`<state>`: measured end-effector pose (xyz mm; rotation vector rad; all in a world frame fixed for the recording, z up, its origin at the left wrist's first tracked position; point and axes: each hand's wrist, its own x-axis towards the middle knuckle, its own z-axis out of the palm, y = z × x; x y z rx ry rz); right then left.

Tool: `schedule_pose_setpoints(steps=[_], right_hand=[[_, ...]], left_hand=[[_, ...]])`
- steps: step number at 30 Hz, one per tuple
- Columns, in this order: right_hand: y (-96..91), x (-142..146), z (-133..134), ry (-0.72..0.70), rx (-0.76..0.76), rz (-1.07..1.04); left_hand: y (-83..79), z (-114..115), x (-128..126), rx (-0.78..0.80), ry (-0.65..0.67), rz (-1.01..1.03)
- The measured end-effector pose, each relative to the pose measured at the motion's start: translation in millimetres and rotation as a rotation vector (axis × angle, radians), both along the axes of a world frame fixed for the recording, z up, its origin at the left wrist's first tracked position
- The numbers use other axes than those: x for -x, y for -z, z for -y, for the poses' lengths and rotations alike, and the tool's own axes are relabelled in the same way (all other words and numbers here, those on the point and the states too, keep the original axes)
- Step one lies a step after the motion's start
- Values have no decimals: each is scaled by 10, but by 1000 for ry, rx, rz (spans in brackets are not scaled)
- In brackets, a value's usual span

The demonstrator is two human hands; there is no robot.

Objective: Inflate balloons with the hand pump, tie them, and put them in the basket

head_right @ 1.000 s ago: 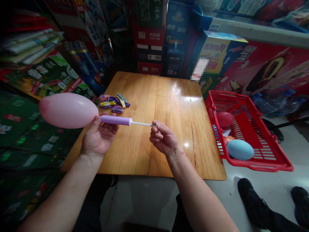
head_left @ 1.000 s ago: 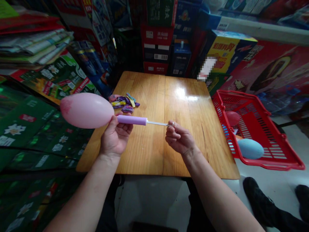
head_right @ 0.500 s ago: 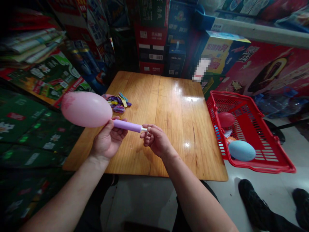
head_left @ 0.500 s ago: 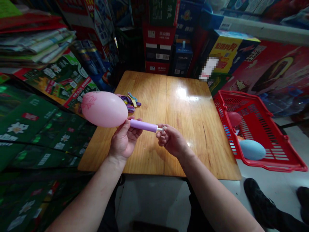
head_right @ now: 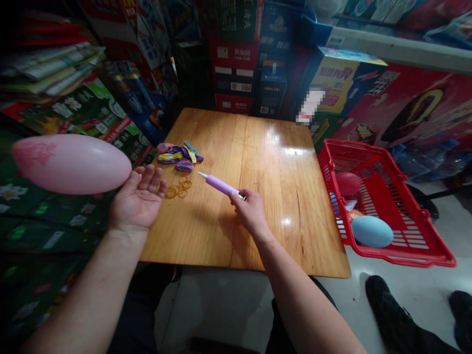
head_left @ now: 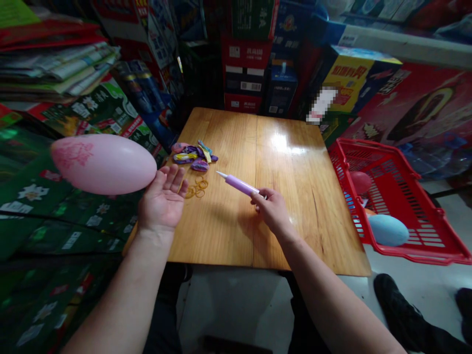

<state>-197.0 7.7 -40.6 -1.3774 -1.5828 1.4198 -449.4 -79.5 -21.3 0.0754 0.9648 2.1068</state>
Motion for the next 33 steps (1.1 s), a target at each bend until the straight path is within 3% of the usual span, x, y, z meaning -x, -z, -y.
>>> schedule_pose_setpoints(steps=[5, 13, 21, 28, 33], right_hand=[[104, 159, 6, -67, -324, 237], [248, 428, 61, -138, -557, 410], [281, 456, 38, -148, -604, 399], [300, 443, 24, -150, -595, 385], [195, 390, 100, -87, -740, 236]], left_hand=[[24, 16, -42, 10, 71, 42], [26, 57, -44, 16, 138, 1], [55, 130, -33, -20, 224, -3], [101, 193, 43, -15, 219, 8], [92, 244, 15, -26, 246, 16]])
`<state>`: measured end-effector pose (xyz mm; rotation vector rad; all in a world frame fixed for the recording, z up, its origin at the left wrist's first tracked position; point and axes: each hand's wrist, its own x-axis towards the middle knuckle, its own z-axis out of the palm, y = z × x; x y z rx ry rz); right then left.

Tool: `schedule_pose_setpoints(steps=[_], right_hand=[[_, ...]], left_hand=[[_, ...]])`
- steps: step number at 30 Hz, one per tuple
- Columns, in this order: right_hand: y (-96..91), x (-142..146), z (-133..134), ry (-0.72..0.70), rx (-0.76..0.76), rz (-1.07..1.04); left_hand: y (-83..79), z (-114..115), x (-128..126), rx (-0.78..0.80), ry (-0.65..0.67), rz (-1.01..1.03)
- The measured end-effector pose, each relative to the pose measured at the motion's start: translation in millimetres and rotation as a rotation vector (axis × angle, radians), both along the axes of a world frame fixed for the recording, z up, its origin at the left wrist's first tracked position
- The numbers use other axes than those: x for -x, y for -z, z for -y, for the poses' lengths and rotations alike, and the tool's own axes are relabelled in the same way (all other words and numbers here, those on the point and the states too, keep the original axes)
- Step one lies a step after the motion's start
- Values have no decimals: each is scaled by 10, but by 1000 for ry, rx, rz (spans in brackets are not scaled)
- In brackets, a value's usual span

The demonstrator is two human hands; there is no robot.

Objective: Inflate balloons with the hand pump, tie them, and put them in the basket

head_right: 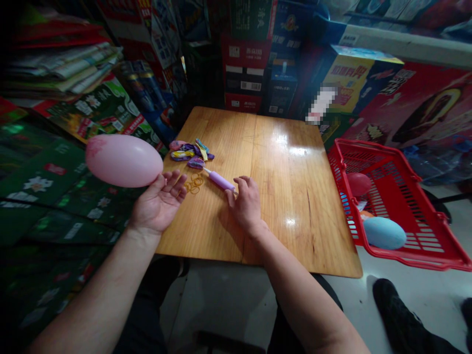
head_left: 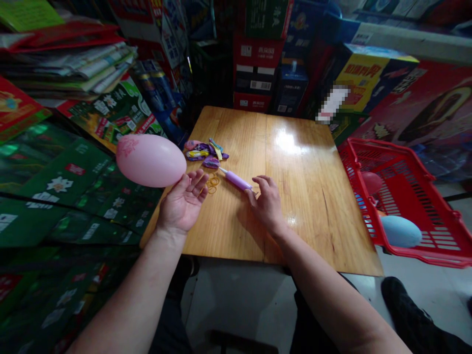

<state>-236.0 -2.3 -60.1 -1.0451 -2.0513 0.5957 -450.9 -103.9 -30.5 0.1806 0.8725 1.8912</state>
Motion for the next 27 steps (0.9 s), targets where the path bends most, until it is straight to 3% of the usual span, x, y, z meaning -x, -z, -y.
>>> schedule_pose_setpoints(steps=[3, 7, 9, 12, 17, 21, 27], right_hand=[[-114, -30, 213, -49, 32, -107], [-207, -1, 712, -130, 373, -253], [-250, 35, 1003, -100, 547, -377], [-387, 76, 1411, -96, 692, -519], [-817, 40, 1926, -128, 783, -632], [-1123, -58, 2252, -165, 829, -626], [-1261, -185, 2599, -207, 911, -679]], left_hand=[[-24, 68, -69, -1, 18, 35], [-73, 280, -246, 10, 43, 109], [-125, 455, -385, 0, 72, 128], [-264, 790, -659, -14, 122, 153], [-568, 1366, -1126, 7, 150, 183], [-736, 1717, -1344, -10, 115, 118], [-913, 2064, -1505, -14, 91, 47]])
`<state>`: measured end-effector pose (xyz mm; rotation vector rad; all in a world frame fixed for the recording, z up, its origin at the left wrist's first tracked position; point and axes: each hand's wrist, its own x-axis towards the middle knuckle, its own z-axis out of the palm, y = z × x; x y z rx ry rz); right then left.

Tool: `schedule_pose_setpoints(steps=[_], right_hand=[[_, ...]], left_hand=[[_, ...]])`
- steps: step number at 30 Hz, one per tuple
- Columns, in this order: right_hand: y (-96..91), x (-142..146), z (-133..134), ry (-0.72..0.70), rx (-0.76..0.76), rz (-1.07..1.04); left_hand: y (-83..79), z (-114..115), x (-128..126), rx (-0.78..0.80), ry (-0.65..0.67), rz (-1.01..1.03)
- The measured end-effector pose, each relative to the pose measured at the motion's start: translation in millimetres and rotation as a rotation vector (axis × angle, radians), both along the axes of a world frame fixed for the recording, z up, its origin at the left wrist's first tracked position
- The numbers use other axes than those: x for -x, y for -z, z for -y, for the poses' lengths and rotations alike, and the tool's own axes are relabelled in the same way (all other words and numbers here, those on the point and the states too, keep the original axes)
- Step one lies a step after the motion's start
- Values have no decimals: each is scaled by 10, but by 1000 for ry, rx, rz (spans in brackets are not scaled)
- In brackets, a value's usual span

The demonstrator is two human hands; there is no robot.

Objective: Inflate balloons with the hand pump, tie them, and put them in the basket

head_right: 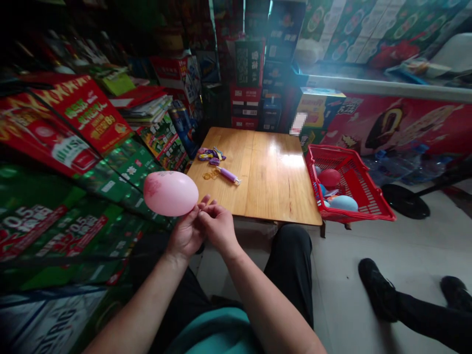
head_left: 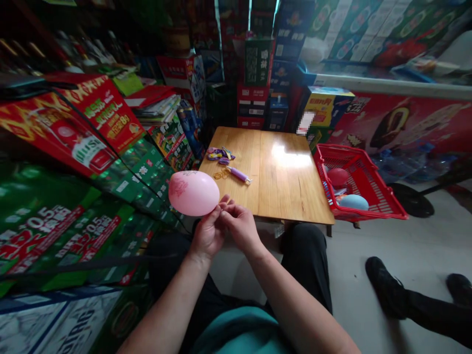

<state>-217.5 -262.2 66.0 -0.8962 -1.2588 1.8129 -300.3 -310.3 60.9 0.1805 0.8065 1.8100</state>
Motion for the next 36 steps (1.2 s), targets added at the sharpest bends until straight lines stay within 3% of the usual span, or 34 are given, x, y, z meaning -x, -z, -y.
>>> schedule_pose_setpoints(steps=[8, 16, 30, 36], right_hand=[[-41, -108, 175, -104, 67, -149], [-46, -96, 247, -49, 239, -223], [18, -80, 328, -50, 86, -119], [97, -45, 304, 10, 173, -145]], left_hand=[[-100, 204, -69, -17, 12, -54], [-28, 246, -108, -6, 25, 4], [130, 279, -83, 14, -68, 1], [58, 298, -11, -27, -65, -3]])
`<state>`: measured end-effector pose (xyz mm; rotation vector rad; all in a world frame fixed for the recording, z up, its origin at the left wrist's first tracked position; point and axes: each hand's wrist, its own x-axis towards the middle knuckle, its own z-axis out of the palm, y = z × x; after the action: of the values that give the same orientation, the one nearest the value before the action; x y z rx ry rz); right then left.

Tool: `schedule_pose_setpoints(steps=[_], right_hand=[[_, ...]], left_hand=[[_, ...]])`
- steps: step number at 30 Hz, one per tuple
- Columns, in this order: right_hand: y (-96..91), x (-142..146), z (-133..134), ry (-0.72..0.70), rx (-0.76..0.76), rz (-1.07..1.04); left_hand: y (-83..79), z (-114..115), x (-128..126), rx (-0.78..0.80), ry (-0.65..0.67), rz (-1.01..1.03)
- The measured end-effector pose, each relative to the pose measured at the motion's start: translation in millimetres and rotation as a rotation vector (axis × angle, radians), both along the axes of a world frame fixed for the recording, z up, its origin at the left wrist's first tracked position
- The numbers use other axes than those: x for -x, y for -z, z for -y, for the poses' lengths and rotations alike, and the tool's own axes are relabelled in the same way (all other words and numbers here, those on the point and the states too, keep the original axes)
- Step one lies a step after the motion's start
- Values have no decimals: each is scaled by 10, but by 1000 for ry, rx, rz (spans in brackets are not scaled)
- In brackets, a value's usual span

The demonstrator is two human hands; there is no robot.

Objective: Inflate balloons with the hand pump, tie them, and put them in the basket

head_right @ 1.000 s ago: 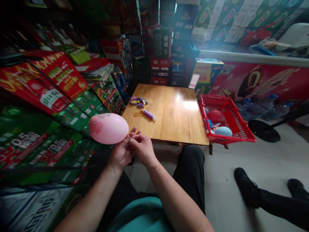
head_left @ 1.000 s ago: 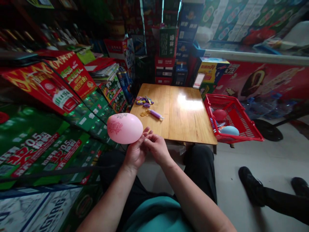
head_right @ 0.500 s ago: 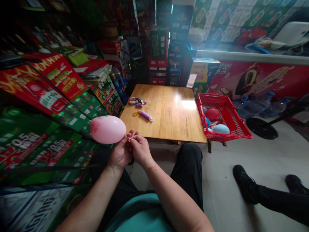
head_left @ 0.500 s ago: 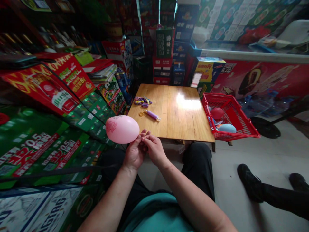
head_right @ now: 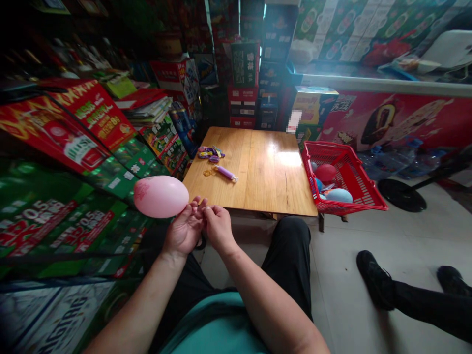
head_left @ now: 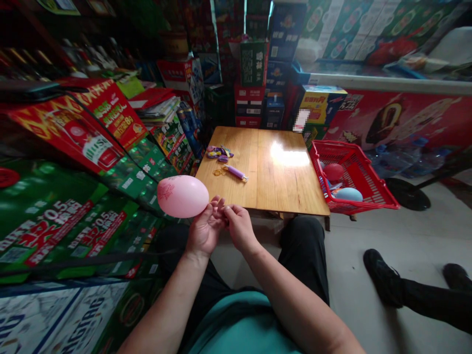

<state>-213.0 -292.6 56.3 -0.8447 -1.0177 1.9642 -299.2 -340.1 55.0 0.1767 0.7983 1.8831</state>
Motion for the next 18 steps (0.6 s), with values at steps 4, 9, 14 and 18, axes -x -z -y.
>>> schedule_pose_setpoints(steps=[4, 9, 14, 18], right_hand=[[-38, -13, 7, -96, -43, 30], [-79, 28, 28, -46, -126, 136], [-12, 79, 7, -7, -260, 312], [35, 39, -111, 26, -422, 538]], left_hand=[[6, 14, -8, 52, -27, -87], [74, 27, -32, 73, -63, -68], [115, 37, -42, 78, -39, 39], [194, 107, -75, 115, 93, 62]])
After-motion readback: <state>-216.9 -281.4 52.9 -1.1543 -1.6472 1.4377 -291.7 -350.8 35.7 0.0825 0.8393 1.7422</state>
